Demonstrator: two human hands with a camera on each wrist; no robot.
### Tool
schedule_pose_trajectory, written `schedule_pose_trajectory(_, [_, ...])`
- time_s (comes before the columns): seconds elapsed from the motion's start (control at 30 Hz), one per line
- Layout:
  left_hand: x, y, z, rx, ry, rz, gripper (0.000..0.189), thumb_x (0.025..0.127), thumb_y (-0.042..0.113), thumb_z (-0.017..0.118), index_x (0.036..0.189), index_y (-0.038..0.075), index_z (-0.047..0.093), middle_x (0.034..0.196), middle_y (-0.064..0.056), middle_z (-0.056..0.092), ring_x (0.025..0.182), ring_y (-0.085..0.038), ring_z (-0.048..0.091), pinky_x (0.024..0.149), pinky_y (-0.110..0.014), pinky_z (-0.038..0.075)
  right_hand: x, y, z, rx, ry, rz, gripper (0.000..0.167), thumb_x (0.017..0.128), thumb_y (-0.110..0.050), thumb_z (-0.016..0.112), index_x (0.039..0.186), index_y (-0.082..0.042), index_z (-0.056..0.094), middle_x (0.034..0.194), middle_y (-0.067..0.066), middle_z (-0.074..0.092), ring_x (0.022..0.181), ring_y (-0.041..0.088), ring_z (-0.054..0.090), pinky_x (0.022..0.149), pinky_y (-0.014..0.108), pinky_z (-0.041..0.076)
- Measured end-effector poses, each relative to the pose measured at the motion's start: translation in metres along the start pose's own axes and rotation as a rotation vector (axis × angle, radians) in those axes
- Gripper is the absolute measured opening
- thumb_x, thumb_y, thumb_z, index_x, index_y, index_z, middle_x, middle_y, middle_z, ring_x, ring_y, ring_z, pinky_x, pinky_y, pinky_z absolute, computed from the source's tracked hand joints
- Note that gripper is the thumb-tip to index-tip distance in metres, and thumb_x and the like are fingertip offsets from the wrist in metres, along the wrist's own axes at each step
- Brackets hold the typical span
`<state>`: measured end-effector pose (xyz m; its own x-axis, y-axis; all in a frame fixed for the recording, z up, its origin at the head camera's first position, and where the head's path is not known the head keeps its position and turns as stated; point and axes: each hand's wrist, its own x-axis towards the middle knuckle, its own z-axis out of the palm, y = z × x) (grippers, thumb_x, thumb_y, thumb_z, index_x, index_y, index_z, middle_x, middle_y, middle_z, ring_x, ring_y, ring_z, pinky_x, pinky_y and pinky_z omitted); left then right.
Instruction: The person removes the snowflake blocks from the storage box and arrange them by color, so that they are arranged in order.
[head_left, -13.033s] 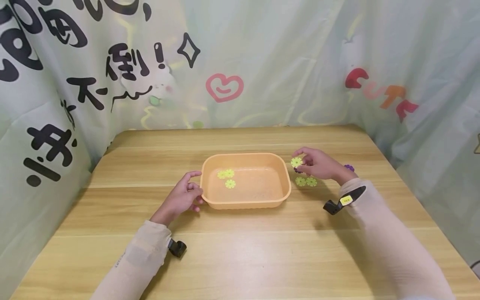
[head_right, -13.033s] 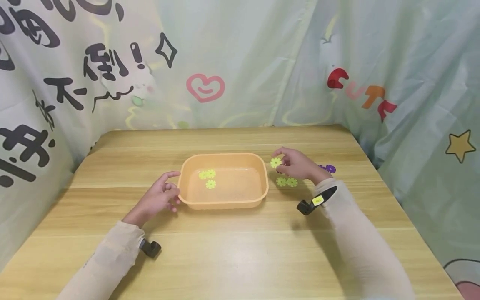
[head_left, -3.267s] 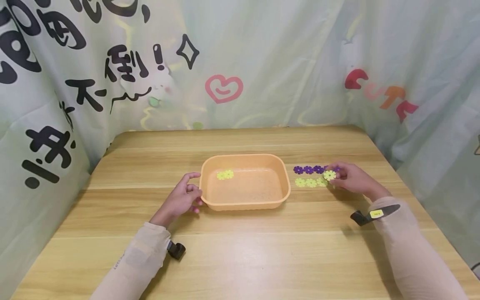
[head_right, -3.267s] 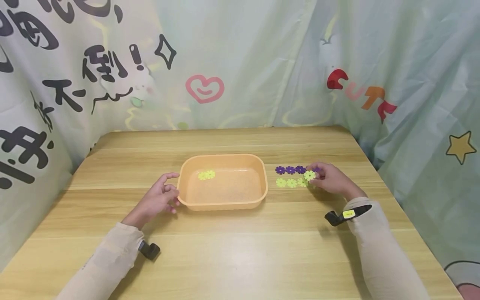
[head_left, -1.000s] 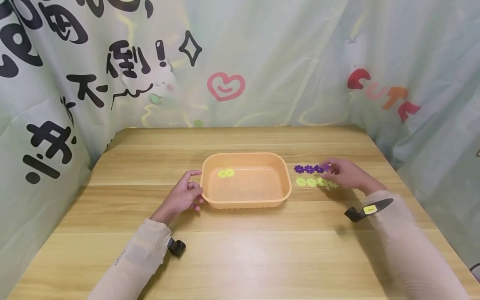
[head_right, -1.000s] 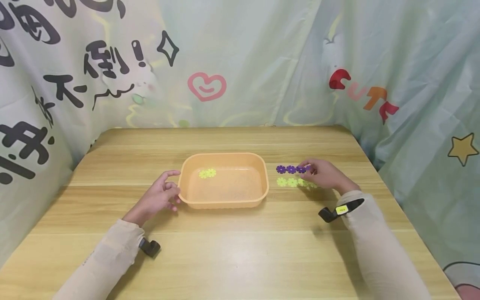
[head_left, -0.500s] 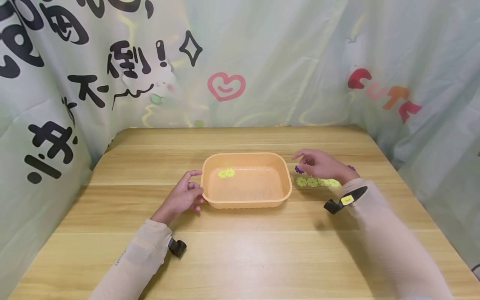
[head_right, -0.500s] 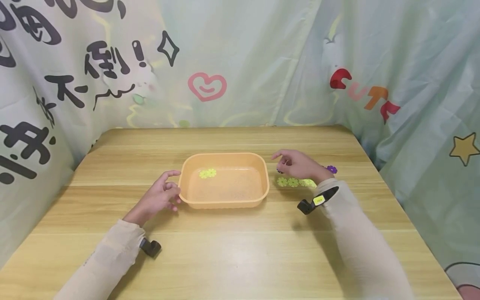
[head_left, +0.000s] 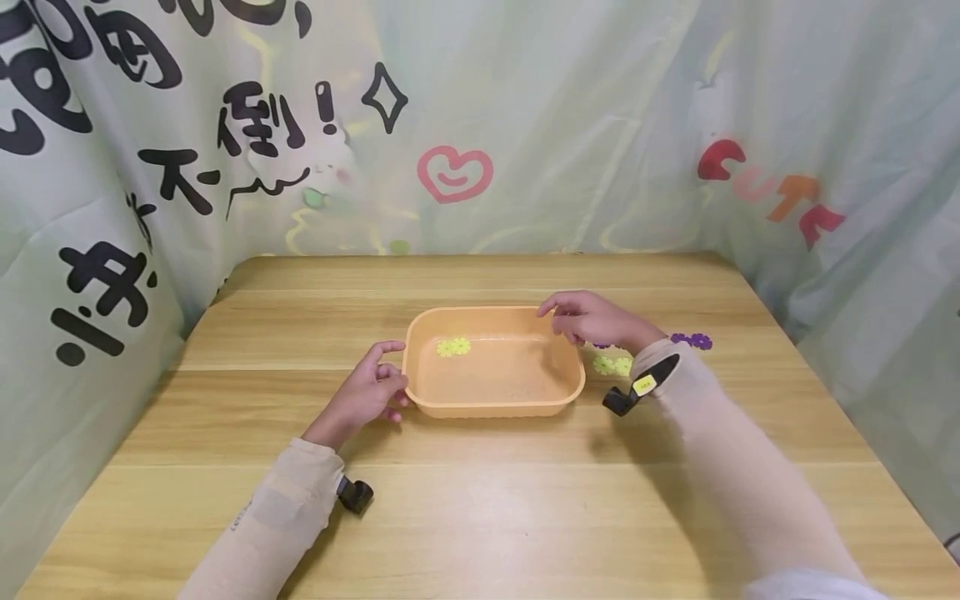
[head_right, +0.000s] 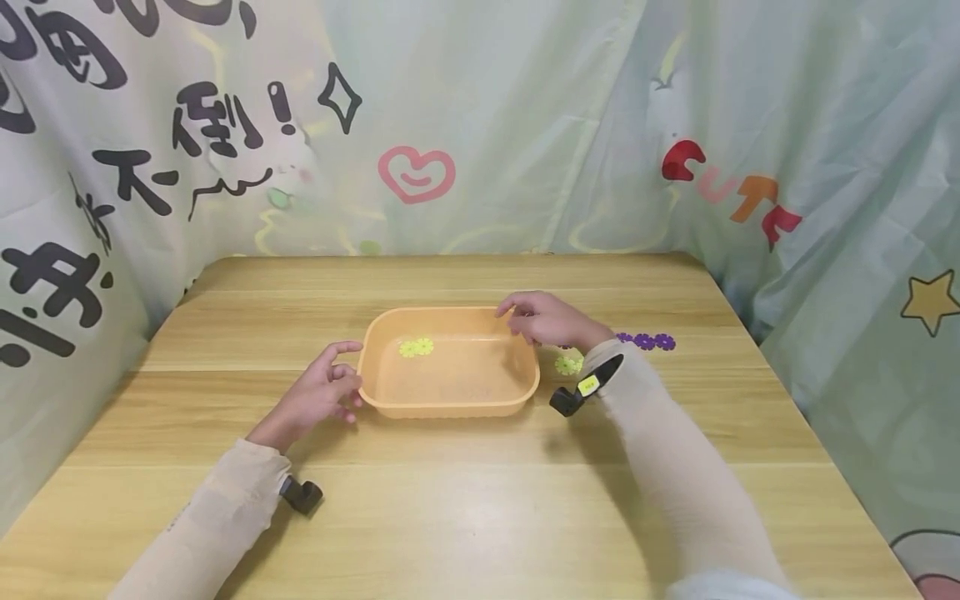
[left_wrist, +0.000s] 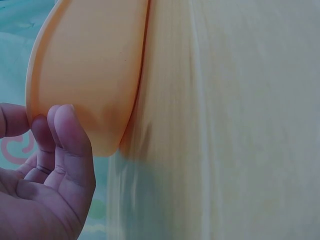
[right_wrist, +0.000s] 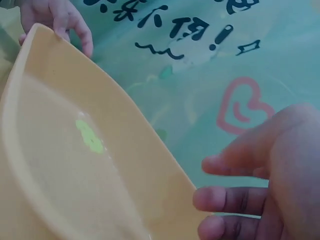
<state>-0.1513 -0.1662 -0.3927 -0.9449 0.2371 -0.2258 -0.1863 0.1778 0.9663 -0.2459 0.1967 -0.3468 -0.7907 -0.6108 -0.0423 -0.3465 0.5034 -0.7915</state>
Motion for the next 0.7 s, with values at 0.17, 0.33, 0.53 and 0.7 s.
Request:
schedule_pose_trajectory(0.17, [0.001,0.000,0.000,-0.003,0.000,-0.003,0.054,0.097,0.000,0.049,0.145,0.011,0.029,0.094,-0.013,0.053,0.077,-0.026,0.057,0.057,-0.032,0.056,0.014,-0.007,0.007,-0.164,-0.026,-0.050,0.027,0.090,-0.003,0.063,0.117,0.003,0.061,0.085,0.007,0.062,0.071,0.023,0.058,0.059,0.031,0.049])
schedule_pose_trajectory(0.33, [0.001,0.000,-0.001,-0.002,-0.002,-0.003,0.054,0.096,0.000,0.050,0.145,0.011,0.029,0.094,-0.014,0.053,0.076,-0.025,0.057,0.057,-0.032,0.056,0.026,-0.014,0.015,-0.185,-0.055,-0.100,0.030,0.087,-0.002,0.068,0.115,0.003,0.060,0.080,0.004,0.061,0.067,0.017,0.055,0.063,0.031,0.048])
schedule_pose_trajectory(0.53, [0.000,0.001,-0.001,-0.005,-0.002,0.008,0.054,0.096,0.000,0.050,0.145,0.011,0.029,0.093,-0.013,0.052,0.075,-0.024,0.056,0.056,-0.032,0.056,0.043,-0.019,0.025,-0.164,-0.128,-0.123,0.033,0.086,-0.002,0.069,0.117,0.005,0.059,0.081,0.004,0.060,0.073,0.018,0.057,0.070,0.032,0.050])
schedule_pose_trajectory(0.7, [0.000,0.000,0.000,-0.008,-0.002,0.004,0.053,0.097,-0.001,0.049,0.145,0.011,0.028,0.090,-0.011,0.052,0.075,-0.024,0.056,0.055,-0.031,0.055,0.057,-0.019,0.034,-0.148,-0.200,-0.077,0.037,0.085,-0.002,0.070,0.120,0.004,0.059,0.082,0.005,0.062,0.078,0.019,0.059,0.072,0.031,0.050])
